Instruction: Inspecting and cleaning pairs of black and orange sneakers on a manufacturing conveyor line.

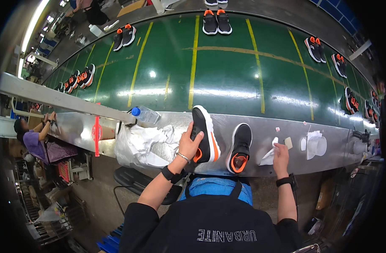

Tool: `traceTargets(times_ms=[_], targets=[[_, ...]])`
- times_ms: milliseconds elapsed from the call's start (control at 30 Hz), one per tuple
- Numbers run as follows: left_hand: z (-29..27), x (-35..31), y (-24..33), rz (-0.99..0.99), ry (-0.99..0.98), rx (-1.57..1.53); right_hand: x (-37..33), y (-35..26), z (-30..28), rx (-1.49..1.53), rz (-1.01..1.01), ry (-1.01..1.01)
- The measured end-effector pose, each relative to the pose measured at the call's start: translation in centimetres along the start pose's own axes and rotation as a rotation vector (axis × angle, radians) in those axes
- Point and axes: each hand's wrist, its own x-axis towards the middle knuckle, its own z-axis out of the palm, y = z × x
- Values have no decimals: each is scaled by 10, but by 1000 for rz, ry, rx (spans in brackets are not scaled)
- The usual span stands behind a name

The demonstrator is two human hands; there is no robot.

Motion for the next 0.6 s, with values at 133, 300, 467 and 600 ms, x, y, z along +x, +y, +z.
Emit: traceTargets(times_ms=[133,300,467,600], targets=[[1,-17,12,27,-43,102,-12,-36,16,-58,-75,-34],[15,-25,13,18,-150,204,-56,-41,92,765,453,-413],[35,-28,15,94,-224,210,-51,-60,109,508,445,-251],[40,-27,-12,240,-365,122,-47,-79,93,439,452,-280]])
